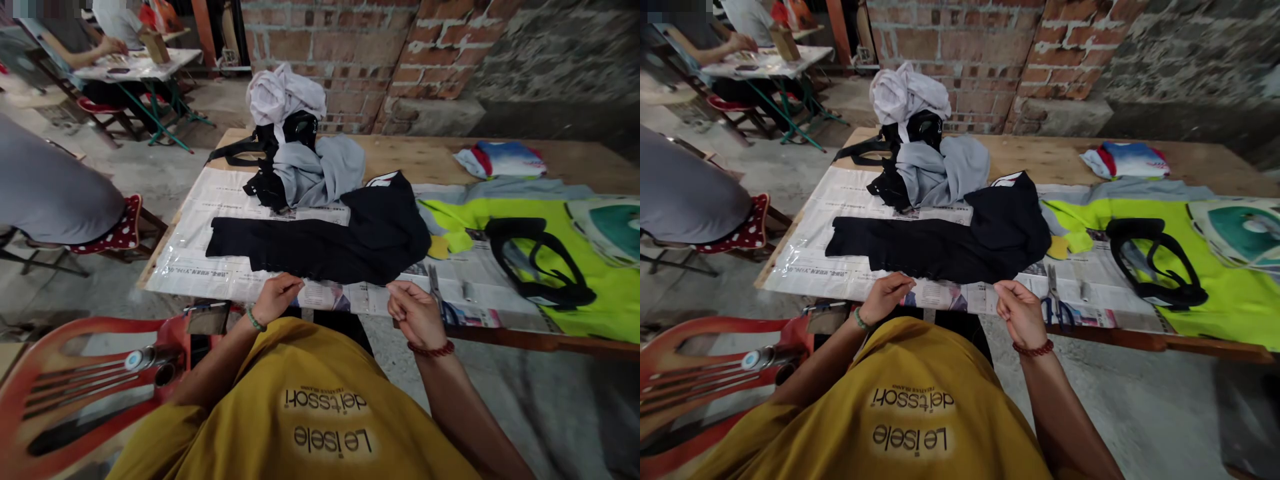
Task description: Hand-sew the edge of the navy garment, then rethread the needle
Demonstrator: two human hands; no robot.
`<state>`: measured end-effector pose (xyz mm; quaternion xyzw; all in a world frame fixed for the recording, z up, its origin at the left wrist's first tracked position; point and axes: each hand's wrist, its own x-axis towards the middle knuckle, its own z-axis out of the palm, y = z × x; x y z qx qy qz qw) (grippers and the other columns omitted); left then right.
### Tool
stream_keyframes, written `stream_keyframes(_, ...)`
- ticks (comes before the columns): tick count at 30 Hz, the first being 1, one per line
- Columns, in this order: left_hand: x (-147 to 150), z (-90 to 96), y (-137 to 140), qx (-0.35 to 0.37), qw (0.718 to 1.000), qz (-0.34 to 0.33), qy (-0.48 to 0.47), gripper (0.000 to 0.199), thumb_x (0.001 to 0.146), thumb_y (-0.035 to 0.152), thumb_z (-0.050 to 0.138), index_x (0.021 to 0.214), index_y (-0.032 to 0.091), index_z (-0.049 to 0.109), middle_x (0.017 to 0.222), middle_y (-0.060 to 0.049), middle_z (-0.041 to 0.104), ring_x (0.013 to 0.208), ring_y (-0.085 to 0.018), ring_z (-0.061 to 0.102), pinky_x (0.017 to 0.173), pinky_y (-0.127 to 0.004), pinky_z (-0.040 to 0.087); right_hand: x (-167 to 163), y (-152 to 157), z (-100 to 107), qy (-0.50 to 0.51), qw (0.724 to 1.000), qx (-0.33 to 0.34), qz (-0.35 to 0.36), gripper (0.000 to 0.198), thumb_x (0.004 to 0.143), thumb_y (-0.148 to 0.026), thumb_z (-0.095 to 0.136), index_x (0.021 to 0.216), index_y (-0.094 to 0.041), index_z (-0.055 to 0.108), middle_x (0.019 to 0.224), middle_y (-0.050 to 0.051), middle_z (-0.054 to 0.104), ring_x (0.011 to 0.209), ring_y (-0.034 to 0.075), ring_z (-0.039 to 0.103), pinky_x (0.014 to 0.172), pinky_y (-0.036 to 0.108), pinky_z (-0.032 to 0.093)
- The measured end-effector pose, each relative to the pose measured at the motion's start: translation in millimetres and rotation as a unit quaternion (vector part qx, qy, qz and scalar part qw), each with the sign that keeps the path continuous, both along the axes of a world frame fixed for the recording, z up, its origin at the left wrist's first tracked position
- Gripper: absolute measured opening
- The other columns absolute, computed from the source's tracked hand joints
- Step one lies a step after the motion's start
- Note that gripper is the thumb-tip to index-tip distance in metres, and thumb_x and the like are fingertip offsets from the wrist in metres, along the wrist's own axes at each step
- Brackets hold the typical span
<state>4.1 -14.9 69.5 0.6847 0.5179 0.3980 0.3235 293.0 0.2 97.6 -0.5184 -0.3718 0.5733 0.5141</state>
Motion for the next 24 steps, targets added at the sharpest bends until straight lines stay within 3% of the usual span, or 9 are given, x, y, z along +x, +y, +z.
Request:
stream_keyframes(5,-5.2,-2.3,2.0,-0.027,0.999,0.027,-0.015,0.022,0.088,0.031,0.055,0.086,0.016,0.07,0.075,-0.004,0.064,0.069,-0.013,0.058,0.064,-0.024,0.046,13.3,0.5,0.7,-0.005,1.0,0.009,-0.028,0.024,0.064,-0.036,0.078,0.071,-0.019,0.062,0.037,-0.01,0.036,0.034,0.005,0.029,0.037,0.02,0.023)
stream_keyframes(13,-8.3,-1.7,2.7,-0.01,0.998,0.059,-0.012,0.02,0.087,0.029,0.055,0.083,0.018,0.071,0.072,-0.002,0.062,0.068,-0.012,0.057,0.063,-0.022,0.045,19.3,3.1,-5.4,-0.01,0.999,-0.01,-0.051,0.027,0.061,-0.036,0.079,0.069,-0.019,0.06,0.037,-0.01,0.035,0.034,0.005,0.029,0.037,0.02,0.025)
stream_keyframes(16,-7.7,0.8,1.5,0.003,0.998,0.066,-0.009,0.018,0.087,0.027,0.055,0.082,0.018,0.071,0.071,-0.002,0.062,0.067,-0.011,0.057,0.063,-0.022,0.046,27.3,7.5,-18.1,-0.12,0.992,-0.02,-0.042,0.024,0.064,-0.04,0.072,0.071,-0.02,0.061,0.041,-0.007,0.04,0.036,0.009,0.036,0.039,0.023,0.031)
stream_keyframes(19,-3.0,5.1,-0.8,0.025,0.998,0.047,0.017,0.017,0.087,0.024,0.055,0.083,0.018,0.07,0.072,-0.002,0.063,0.067,-0.012,0.058,0.063,-0.023,0.046,28.3,8.2,-24.3,-0.344,0.938,0.032,-0.015,0.029,0.064,-0.034,0.069,0.089,-0.02,0.067,0.078,0.006,0.065,0.068,0.02,0.061,0.059,0.033,0.049)
stream_keyframes(21,3.5,8.7,-2.3,0.044,0.998,0.017,0.046,0.016,0.087,0.022,0.054,0.083,0.018,0.07,0.074,-0.003,0.064,0.068,-0.012,0.059,0.064,-0.023,0.047,16.9,3.7,-20.0,-0.416,0.905,0.082,0.02,0.044,0.064,-0.029,0.068,0.107,-0.021,0.066,0.114,0.011,0.062,0.093,0.025,0.062,0.077,0.037,0.051)
stream_keyframes(22,7.7,10.4,-2.9,0.053,0.997,-0.003,0.062,0.017,0.087,0.021,0.053,0.083,0.018,0.07,0.075,-0.003,0.064,0.069,-0.012,0.059,0.064,-0.023,0.047,7.1,0.1,-15.7,-0.409,0.906,0.098,0.042,0.049,0.067,-0.029,0.067,0.115,-0.021,0.063,0.123,0.012,0.058,0.095,0.025,0.062,0.079,0.037,0.051)
stream_keyframes(24,16.6,13.7,-3.7,0.07,0.992,-0.042,0.096,0.019,0.088,0.019,0.051,0.082,0.018,0.07,0.075,-0.004,0.064,0.069,-0.012,0.059,0.065,-0.023,0.047,-18.4,-7.3,-5.6,-0.328,0.933,0.104,0.108,0.053,0.075,-0.029,0.062,0.127,-0.023,0.055,0.127,0.012,0.056,0.079,0.018,0.064,0.069,0.033,0.053)
